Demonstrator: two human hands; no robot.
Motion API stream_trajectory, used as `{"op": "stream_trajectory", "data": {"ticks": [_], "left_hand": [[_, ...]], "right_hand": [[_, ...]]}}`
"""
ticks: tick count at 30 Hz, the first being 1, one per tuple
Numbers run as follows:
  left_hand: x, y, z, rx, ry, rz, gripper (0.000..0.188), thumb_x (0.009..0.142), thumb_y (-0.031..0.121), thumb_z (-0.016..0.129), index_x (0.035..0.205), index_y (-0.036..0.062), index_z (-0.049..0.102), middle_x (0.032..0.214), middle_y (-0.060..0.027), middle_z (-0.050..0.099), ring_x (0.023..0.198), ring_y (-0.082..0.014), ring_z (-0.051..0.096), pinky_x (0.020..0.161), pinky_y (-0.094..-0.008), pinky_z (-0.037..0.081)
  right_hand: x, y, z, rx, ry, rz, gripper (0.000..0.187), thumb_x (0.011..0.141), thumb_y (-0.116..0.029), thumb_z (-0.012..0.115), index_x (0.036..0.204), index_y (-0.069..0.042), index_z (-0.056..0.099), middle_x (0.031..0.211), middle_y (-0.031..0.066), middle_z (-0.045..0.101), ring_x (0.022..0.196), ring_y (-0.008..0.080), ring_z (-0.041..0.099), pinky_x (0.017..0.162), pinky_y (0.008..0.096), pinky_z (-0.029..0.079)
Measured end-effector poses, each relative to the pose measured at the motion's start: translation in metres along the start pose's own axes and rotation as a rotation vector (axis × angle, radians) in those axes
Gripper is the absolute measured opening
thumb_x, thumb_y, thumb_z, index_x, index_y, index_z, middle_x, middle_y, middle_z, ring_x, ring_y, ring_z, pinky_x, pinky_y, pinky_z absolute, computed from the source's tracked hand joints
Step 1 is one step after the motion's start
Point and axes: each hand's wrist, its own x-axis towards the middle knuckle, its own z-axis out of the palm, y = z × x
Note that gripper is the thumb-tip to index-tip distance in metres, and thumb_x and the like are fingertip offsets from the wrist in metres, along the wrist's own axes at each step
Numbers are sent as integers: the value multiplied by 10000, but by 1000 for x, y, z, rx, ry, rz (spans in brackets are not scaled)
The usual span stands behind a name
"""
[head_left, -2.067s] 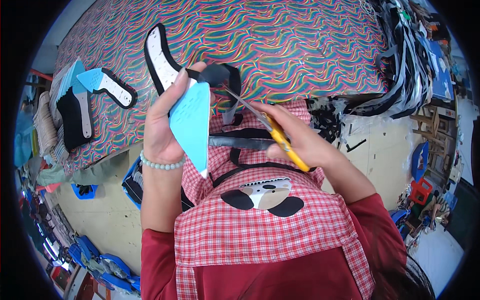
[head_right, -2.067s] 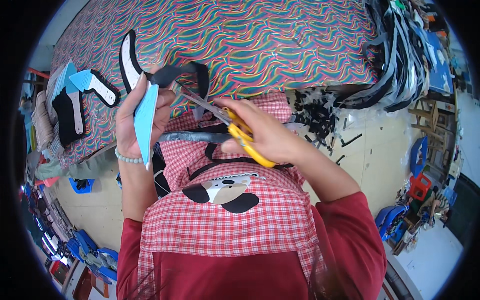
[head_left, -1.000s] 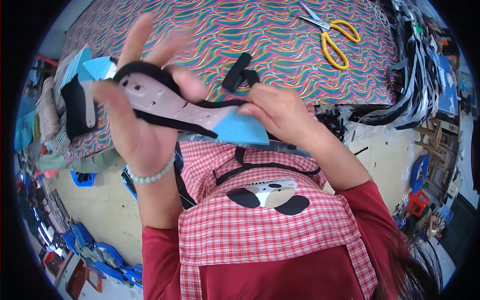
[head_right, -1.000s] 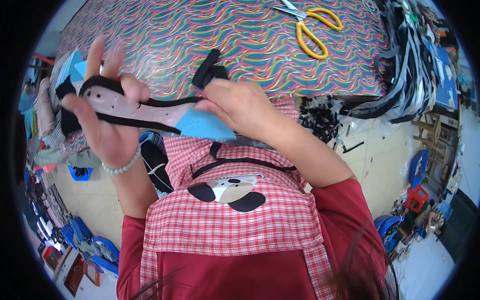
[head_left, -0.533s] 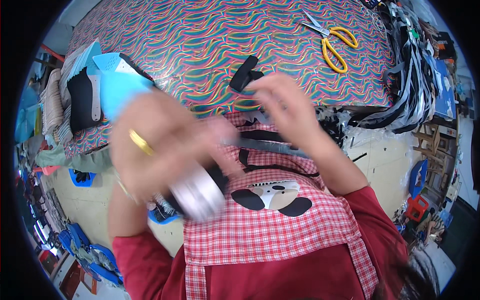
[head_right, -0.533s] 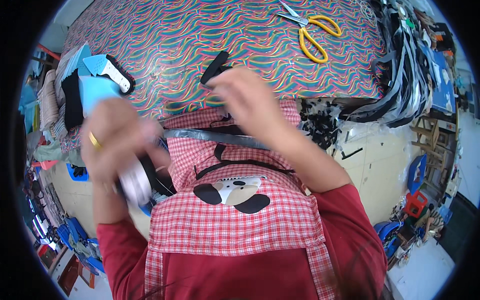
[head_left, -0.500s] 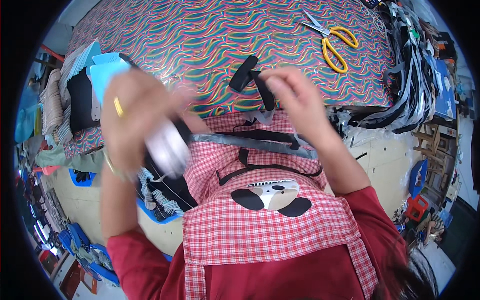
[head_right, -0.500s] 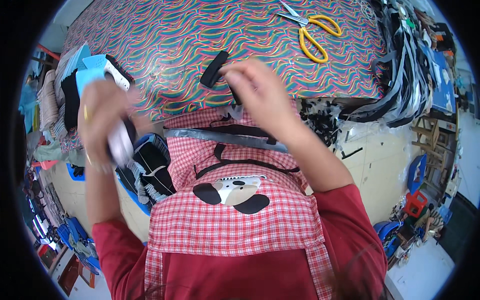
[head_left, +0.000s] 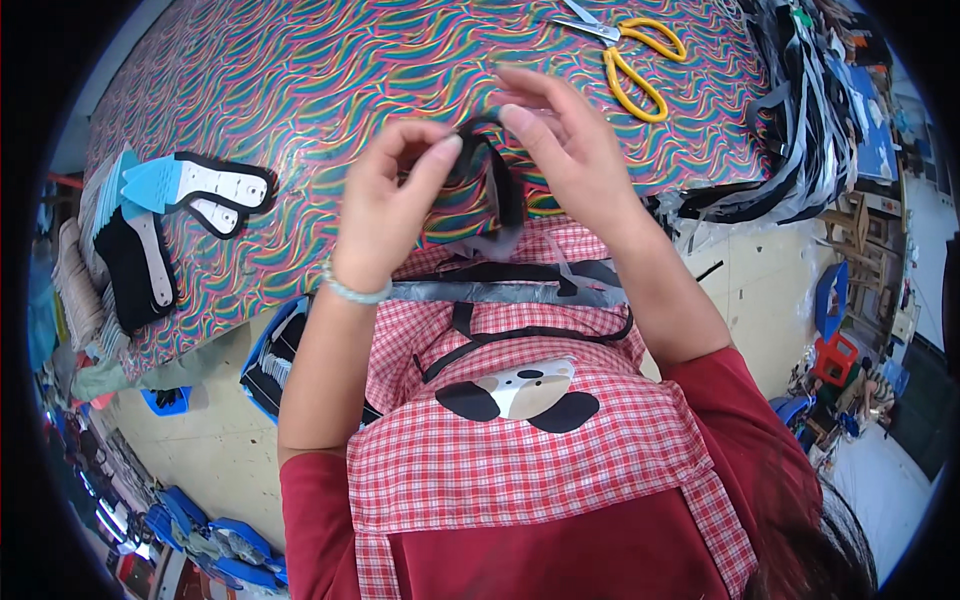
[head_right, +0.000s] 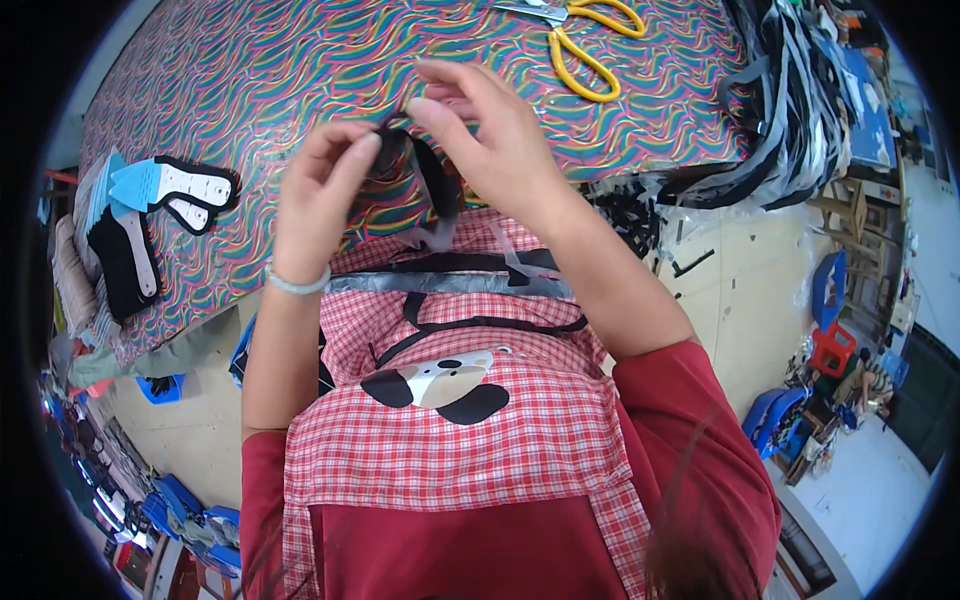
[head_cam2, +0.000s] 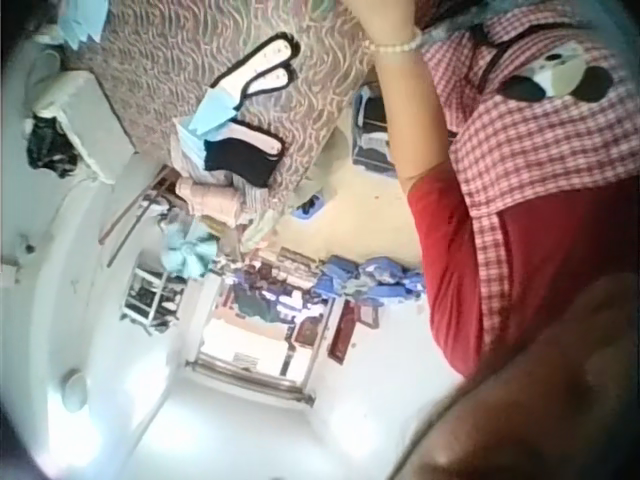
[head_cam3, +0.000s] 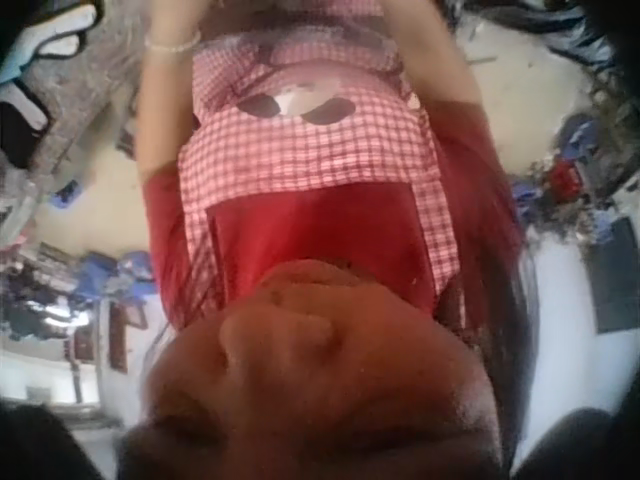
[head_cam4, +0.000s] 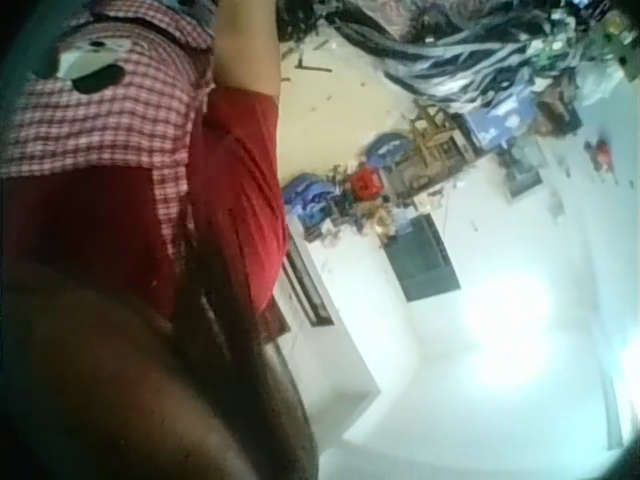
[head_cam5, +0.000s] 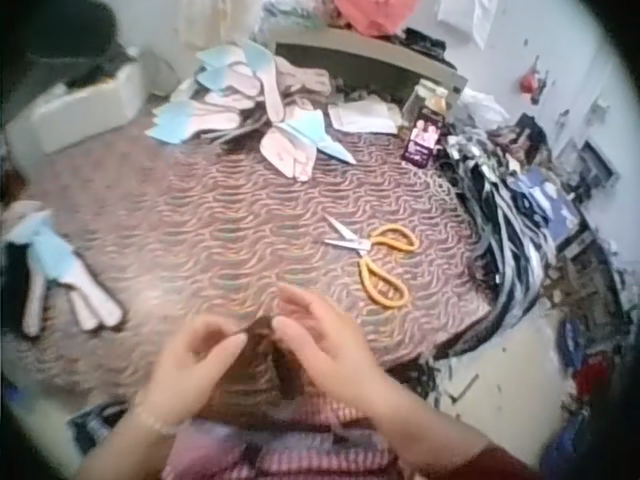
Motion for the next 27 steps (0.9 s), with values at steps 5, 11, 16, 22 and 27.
{"op": "stream_trajectory", "data": {"ticks": [5, 11, 16, 22, 27], "left_hand": [[11, 40, -25, -691, -23, 70, 158, 961, 114, 503, 1084, 23, 543, 989, -74, 609, 933, -185, 582, 925, -358, 449], [29, 46, -115, -1168, 15, 104, 121, 928, 14, 477, 1039, -28, 495, 946, -99, 539, 848, -213, 542, 847, -385, 472], [27, 47, -199, -1310, 285, 152, 128, 862, -62, 450, 983, -36, 483, 876, -111, 502, 732, -191, 491, 674, -319, 470], [5, 38, -251, -1339, 228, 113, 82, 897, -9, 415, 896, -11, 497, 674, -43, 431, 541, -116, 390, 487, -238, 364], [4, 25, -202, -1201, 262, -6, 424, 1001, 371, 418, 1013, -48, 483, 690, -37, 449, 511, -91, 354, 418, -209, 293]], "right_hand": [[-6, -19, 8, 430, -598, 394, 441, 975, -281, 532, 1326, -18, 489, 948, 45, 624, 812, 106, 604, 714, 239, 484], [-46, -31, -7, 659, -546, 654, 308, 972, -224, 536, 1151, 24, 575, 645, -36, 495, 492, 47, 491, 468, 186, 415], [-101, -18, -66, 183, -455, 723, 239, 956, -223, 554, 1015, 5, 598, 674, -23, 513, 553, 64, 512, 498, 211, 438], [-209, 31, -168, 56, -75, 804, 166, 893, -182, 585, 945, -28, 621, 696, -33, 509, 559, 67, 470, 539, 221, 389], [-276, 54, -217, 438, -83, 958, 295, 879, -264, 635, 1065, -43, 573, 640, -77, 388, 478, 10, 290, 407, 191, 231]]}}
